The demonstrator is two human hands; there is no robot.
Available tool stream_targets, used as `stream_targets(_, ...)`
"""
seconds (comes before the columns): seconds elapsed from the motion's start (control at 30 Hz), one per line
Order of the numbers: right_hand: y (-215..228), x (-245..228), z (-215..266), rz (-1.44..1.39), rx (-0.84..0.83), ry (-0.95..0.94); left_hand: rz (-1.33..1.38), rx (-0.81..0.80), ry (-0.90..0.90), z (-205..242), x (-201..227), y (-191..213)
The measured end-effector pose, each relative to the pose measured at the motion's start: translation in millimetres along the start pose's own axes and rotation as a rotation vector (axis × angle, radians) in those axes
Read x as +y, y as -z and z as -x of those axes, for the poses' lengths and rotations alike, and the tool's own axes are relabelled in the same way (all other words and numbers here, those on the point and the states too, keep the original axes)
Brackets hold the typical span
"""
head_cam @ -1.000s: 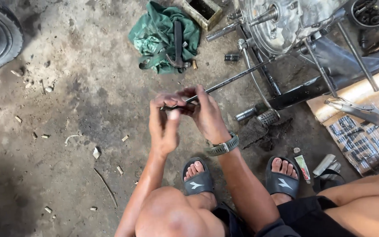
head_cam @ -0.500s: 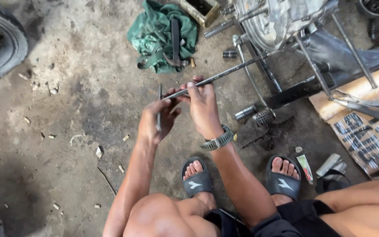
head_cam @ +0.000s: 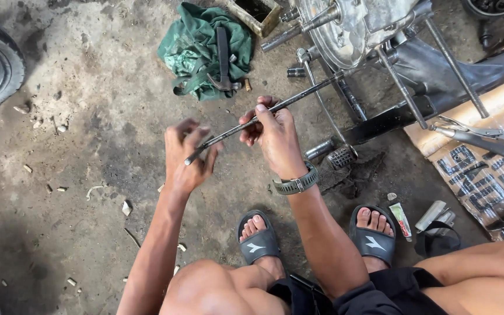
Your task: The person uses a T-handle wrench and socket to tighten and loosen bolts on a mechanical assembly. They repeatedly attach and detach the socket, rotate the wrench, and adjust components on the assembly.
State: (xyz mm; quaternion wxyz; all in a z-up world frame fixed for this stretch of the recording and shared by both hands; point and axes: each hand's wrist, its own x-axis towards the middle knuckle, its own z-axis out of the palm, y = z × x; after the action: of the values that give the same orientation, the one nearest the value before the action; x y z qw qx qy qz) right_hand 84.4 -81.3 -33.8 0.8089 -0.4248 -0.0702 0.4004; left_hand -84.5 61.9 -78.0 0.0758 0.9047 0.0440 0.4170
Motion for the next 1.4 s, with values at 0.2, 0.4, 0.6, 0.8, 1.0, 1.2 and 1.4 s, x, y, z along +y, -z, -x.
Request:
stream_targets(0.2, -3.0, 3.5, -1.2, 0.009, 0.049, 0.02, 1.473, 0.064, 1.75, -10.8, 43.6, 42.2)
stream_targets(0.4, -1.2, 2.4, -2.8, 0.014, 0.013, 0.04, 1.49, -0.04, 1.533, -41.3, 49.3, 22.9)
stream_targets(0.6, 5.8, 4.2, -11.5, -0.067, -0.009, 0.042, 0.185, -0.14, 0.103, -0.8, 4.7, 8.8)
stream_targets(0.8, 7.4, -1.3, -9.0, -0.067, -0.003, 0.038, 0.145, 0.08, 0.271, 12.9, 21.6, 3.9)
stream_targets(1.0, 7.7, -1.4, -10.4, -0.073, -0.008, 0.006, 1.634, 0.024, 1.607, -6.6, 41.5, 12.4)
stream_targets(1.2, 9.1, -6.4, -11.1, -0.067, -0.003, 0.034, 1.427, -0.012, 1.23, -19.1, 42.4, 18.8)
stream_targets(1.4, 16.1, -7.3, -17.3, -0.073, 0.004, 0.048, 0.677, -0.128, 0.638, -7.8, 19.3, 6.4)
